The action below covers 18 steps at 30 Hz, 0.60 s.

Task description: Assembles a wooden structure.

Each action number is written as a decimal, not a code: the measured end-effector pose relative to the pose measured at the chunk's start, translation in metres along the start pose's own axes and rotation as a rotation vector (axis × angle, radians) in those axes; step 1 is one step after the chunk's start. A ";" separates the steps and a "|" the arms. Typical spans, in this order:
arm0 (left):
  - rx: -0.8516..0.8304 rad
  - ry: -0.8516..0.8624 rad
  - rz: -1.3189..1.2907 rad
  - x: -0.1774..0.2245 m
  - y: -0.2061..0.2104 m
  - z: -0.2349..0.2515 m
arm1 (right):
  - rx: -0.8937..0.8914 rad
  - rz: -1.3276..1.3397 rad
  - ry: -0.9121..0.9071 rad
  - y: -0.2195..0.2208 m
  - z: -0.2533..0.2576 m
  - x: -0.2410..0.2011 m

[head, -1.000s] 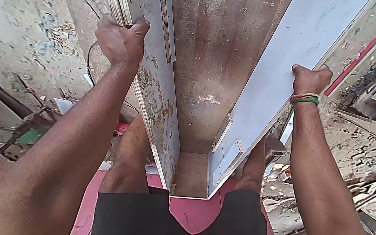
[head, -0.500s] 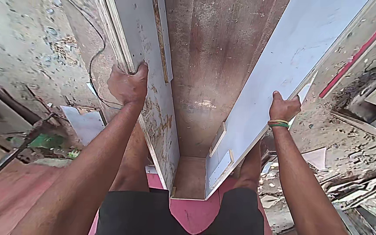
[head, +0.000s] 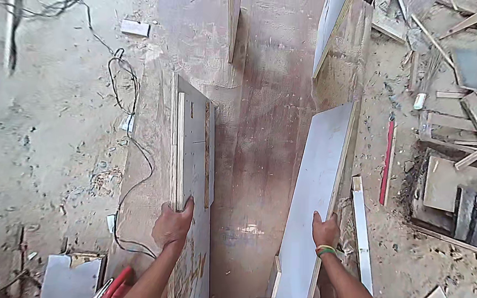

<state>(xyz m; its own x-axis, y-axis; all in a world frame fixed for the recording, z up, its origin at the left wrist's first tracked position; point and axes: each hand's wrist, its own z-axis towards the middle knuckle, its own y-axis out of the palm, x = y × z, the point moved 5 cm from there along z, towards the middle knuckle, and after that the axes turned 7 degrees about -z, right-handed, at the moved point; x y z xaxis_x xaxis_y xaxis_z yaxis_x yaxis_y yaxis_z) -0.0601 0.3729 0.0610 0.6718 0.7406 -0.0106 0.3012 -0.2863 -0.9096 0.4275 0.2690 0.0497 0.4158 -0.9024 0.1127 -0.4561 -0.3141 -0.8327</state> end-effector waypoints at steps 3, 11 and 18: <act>0.003 -0.010 0.008 0.000 0.000 -0.002 | -0.005 0.020 0.004 0.000 0.000 0.001; 0.001 -0.009 0.002 0.000 0.002 -0.001 | -0.015 -0.003 0.015 -0.002 -0.001 0.000; 0.010 -0.021 0.010 0.001 0.002 0.000 | -0.011 -0.007 0.008 0.001 0.002 0.001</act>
<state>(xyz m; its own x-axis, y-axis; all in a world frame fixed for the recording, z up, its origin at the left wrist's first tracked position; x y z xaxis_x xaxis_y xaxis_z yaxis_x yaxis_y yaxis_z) -0.0591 0.3727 0.0590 0.6606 0.7502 -0.0288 0.2874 -0.2881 -0.9135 0.4288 0.2678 0.0478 0.4129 -0.9024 0.1232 -0.4615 -0.3239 -0.8259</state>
